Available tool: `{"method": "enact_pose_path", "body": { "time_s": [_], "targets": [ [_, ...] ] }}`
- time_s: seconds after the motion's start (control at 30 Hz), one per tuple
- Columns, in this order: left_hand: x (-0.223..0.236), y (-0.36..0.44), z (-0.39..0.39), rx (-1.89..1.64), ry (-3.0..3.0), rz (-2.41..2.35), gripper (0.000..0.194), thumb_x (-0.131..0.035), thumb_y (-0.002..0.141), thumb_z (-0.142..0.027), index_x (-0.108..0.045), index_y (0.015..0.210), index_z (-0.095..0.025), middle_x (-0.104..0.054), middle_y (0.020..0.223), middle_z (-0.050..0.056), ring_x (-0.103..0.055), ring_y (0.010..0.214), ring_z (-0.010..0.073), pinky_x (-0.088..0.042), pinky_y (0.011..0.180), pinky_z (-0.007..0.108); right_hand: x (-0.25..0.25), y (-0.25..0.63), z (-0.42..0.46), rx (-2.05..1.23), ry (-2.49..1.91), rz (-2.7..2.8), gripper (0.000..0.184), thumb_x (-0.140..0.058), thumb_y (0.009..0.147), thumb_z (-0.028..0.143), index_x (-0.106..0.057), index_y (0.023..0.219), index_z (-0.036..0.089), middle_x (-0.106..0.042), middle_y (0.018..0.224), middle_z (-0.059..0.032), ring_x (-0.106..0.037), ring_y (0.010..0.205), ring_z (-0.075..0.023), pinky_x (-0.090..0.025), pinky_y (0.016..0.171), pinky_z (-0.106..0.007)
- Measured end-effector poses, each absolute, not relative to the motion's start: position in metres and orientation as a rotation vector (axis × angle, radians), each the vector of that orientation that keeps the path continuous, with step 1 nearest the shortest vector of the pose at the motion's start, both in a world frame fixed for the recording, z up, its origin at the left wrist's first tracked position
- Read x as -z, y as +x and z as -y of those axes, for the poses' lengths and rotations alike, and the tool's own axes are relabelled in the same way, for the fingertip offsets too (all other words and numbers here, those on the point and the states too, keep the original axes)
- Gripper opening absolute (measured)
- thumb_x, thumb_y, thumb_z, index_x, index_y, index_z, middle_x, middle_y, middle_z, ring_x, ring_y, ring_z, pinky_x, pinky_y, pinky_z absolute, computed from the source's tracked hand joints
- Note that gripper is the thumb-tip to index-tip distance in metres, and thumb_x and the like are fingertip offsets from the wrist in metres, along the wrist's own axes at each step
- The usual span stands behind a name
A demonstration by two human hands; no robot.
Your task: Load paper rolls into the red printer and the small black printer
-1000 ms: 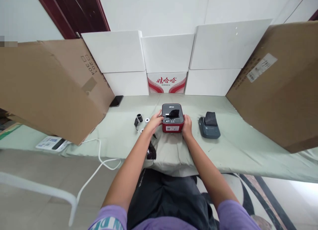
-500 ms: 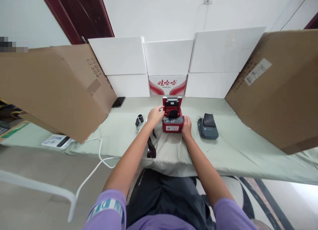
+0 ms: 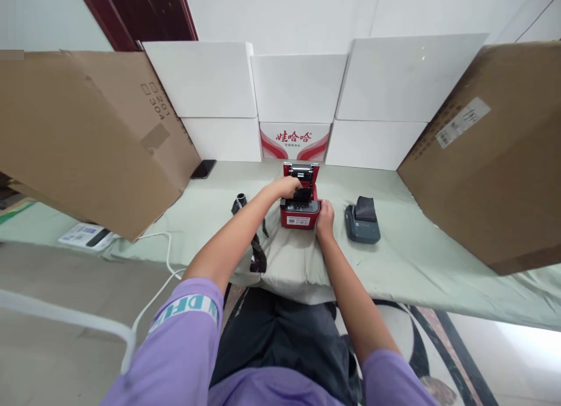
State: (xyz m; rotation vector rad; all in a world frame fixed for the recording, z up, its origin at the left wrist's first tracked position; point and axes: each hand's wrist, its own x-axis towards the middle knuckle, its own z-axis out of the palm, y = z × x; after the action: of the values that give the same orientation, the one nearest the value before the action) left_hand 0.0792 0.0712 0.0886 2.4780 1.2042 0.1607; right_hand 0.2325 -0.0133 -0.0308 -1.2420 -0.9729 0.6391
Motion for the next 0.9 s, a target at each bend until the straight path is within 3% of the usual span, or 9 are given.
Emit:
{"method": "enact_pose_path", "body": {
  "time_s": [0.07, 0.13, 0.27, 0.4, 0.5, 0.67, 0.9],
  "targets": [
    [-0.095, 0.065, -0.066, -0.388, 2.338, -1.128, 0.025, -0.072, 0.061, -0.009, -0.080, 0.083, -0.019, -0.078, 0.086, 0.007, -0.070, 0.089, 0.0257, -0.051, 0.082, 0.030, 0.030, 0.232, 0.014, -0.638, -1.254, 0.971, 0.044, -0.035, 0.093, 0.056, -0.060, 0.084, 0.022, -0.065, 0.086, -0.0040, -0.055, 0.084, -0.0201, -0.044, 0.083, -0.033],
    [-0.105, 0.045, -0.058, -0.645, 2.199, -1.087, 0.037, -0.076, 0.064, -0.017, -0.080, 0.101, -0.018, -0.078, 0.095, 0.007, -0.069, 0.087, 0.0225, -0.052, 0.082, 0.030, 0.028, 0.232, 0.014, -0.638, -1.265, 0.971, 0.045, -0.034, 0.093, 0.058, -0.060, 0.082, 0.022, -0.065, 0.085, -0.0041, -0.055, 0.084, -0.0201, -0.044, 0.082, -0.033],
    [-0.117, -0.005, -0.047, -1.095, 1.938, -1.193, 0.062, -0.077, 0.070, -0.034, -0.067, 0.128, -0.016, -0.073, 0.110, 0.008, -0.064, 0.079, 0.0158, -0.052, 0.078, 0.030, 0.028, 0.232, 0.014, -0.646, -1.271, 0.968, 0.045, -0.034, 0.093, 0.058, -0.060, 0.083, 0.022, -0.066, 0.085, -0.0040, -0.055, 0.084, -0.0199, -0.043, 0.083, -0.032],
    [-0.104, -0.046, -0.056, -1.247, 1.808, -1.437, 0.051, -0.074, 0.072, -0.038, -0.068, 0.118, -0.015, -0.072, 0.107, 0.007, -0.064, 0.085, 0.0158, -0.050, 0.079, 0.027, 0.029, 0.233, 0.014, -0.650, -1.263, 0.980, 0.042, -0.035, 0.094, 0.055, -0.059, 0.082, 0.023, -0.065, 0.085, -0.0038, -0.055, 0.084, -0.0202, -0.043, 0.083, -0.033],
    [-0.081, -0.061, -0.071, -1.123, 1.816, -1.712, 0.042, -0.078, 0.068, -0.037, -0.068, 0.102, -0.015, -0.072, 0.099, 0.005, -0.064, 0.084, 0.0171, -0.048, 0.076, 0.026, 0.029, 0.233, 0.014, -0.645, -1.266, 0.981, 0.040, -0.036, 0.094, 0.053, -0.059, 0.081, 0.023, -0.063, 0.083, -0.0033, -0.054, 0.082, -0.0202, -0.043, 0.081, -0.033],
    [-0.053, -0.063, -0.088, -0.707, 1.943, -2.010, 0.041, -0.081, 0.067, -0.039, -0.065, 0.101, -0.022, -0.073, 0.094, 0.004, -0.066, 0.086, 0.0210, -0.045, 0.074, 0.028, 0.030, 0.234, 0.013, -0.635, -1.274, 0.986, 0.040, -0.035, 0.094, 0.052, -0.059, 0.081, 0.023, -0.064, 0.082, -0.0031, -0.055, 0.082, -0.0201, -0.043, 0.080, -0.033],
    [-0.043, -0.053, -0.091, -0.280, 1.934, -2.175, 0.044, -0.088, 0.058, -0.042, -0.070, 0.094, -0.025, -0.076, 0.107, 0.010, -0.066, 0.109, 0.0333, -0.045, 0.090, 0.037, 0.034, 0.235, 0.011, -0.647, -1.283, 0.978, 0.038, -0.037, 0.093, 0.051, -0.060, 0.081, 0.023, -0.064, 0.082, -0.0023, -0.055, 0.081, -0.0199, -0.043, 0.080, -0.033]
  ]
}}
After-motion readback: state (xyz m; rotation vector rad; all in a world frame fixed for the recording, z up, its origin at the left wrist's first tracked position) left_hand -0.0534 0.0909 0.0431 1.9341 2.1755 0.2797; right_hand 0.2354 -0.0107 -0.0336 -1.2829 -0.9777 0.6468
